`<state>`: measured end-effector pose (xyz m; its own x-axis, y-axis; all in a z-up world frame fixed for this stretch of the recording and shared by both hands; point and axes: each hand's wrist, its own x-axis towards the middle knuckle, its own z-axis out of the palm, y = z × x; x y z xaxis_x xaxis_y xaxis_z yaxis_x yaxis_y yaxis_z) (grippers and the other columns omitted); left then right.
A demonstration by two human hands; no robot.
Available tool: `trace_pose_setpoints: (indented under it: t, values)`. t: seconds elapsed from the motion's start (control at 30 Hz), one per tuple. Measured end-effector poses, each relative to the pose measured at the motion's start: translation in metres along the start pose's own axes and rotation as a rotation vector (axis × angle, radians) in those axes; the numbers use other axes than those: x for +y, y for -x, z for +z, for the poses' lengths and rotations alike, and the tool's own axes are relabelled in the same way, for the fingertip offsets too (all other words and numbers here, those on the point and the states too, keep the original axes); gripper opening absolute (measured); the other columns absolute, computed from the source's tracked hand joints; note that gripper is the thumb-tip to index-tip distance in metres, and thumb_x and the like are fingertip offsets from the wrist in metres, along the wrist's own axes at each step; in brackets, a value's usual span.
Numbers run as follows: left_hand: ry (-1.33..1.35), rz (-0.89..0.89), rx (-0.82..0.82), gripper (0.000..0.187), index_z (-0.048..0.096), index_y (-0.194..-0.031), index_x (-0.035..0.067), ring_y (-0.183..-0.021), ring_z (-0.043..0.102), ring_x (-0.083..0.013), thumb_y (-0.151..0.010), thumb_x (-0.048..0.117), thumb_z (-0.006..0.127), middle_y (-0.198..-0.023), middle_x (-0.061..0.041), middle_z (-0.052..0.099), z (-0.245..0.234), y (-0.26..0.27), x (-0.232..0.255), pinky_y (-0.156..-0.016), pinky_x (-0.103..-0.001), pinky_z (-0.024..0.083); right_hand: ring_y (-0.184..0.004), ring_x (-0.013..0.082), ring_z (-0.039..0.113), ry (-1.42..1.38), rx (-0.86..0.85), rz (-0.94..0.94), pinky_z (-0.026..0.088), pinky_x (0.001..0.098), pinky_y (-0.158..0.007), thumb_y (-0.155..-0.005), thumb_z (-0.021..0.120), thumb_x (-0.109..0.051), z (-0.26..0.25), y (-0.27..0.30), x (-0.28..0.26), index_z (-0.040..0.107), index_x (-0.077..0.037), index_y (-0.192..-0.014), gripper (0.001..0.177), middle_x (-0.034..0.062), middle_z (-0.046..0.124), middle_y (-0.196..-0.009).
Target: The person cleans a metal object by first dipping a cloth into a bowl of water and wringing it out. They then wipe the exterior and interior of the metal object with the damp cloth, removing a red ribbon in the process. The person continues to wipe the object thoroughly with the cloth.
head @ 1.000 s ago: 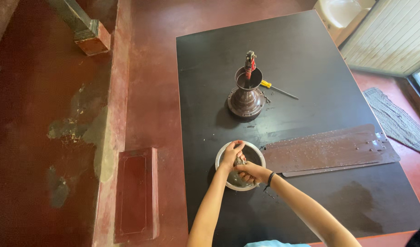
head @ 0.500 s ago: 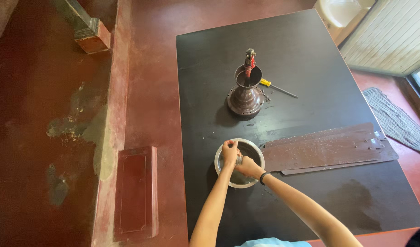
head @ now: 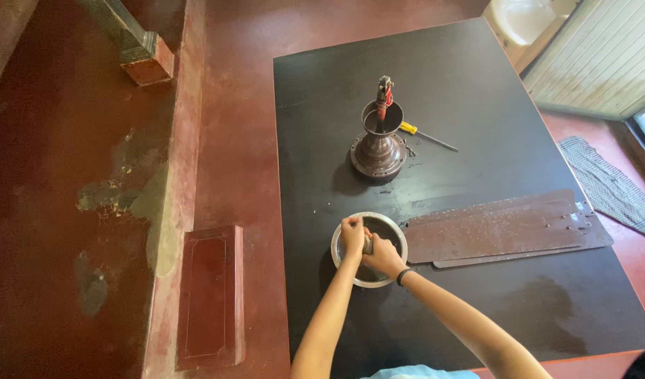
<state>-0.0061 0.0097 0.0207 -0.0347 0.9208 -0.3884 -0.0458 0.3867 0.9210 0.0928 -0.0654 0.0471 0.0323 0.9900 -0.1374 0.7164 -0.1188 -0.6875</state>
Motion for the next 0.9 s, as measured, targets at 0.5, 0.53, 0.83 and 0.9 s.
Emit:
trace_pose_setpoints:
  t: [0.5,0.53,0.83,0.9]
  values:
    - [0.624,-0.266,-0.749,0.058,0.043,-0.146,0.008,-0.099,0.074,-0.0237,-0.094,0.029,0.059,-0.097,-0.012,0.074,-0.028,0.039,0.080,-0.096,-0.037,0.058,-0.044,0.0001,0.030,-1.634,-0.998,0.623,0.019,0.0154,-0.035,-0.101,0.060,-0.028,-0.016,-0.005,0.020,0.050,-0.016,-0.080,0.026,-0.0093,0.036,-0.059]
    - [0.635,-0.219,-0.801,0.054,0.046,-0.146,0.007,-0.090,0.070,-0.0215,-0.097,0.026,0.061,-0.087,-0.007,0.067,-0.027,0.033,0.071,-0.092,-0.037,0.058,-0.044,0.0004,0.029,-1.615,-1.031,0.613,0.018,0.0162,-0.035,-0.102,0.061,-0.028,-0.014,-0.006,0.027,0.048,-0.016,-0.079,0.029,-0.0089,0.036,-0.060]
    - [0.425,-0.149,-0.563,0.022,0.064,-0.120,0.006,-0.053,0.049,-0.0133,-0.108,0.022,0.056,-0.061,0.001,0.044,-0.013,-0.007,-0.002,-0.056,-0.031,0.047,-0.042,0.0057,0.034,-0.945,-0.681,0.577,0.021,0.0223,-0.036,-0.091,0.062,-0.022,-0.028,0.003,-0.010,0.053,-0.023,-0.082,0.013,-0.0034,0.045,-0.059]
    - [0.401,-0.153,-0.493,0.016,0.063,-0.115,0.009,-0.049,0.048,-0.0148,-0.106,0.019,0.054,-0.059,0.000,0.044,-0.009,-0.007,-0.004,-0.051,-0.034,0.046,-0.041,0.0046,0.033,-0.938,-0.688,0.527,0.020,0.0218,-0.035,-0.089,0.064,-0.023,-0.021,0.005,-0.007,0.050,-0.020,-0.078,0.018,-0.0049,0.042,-0.056]
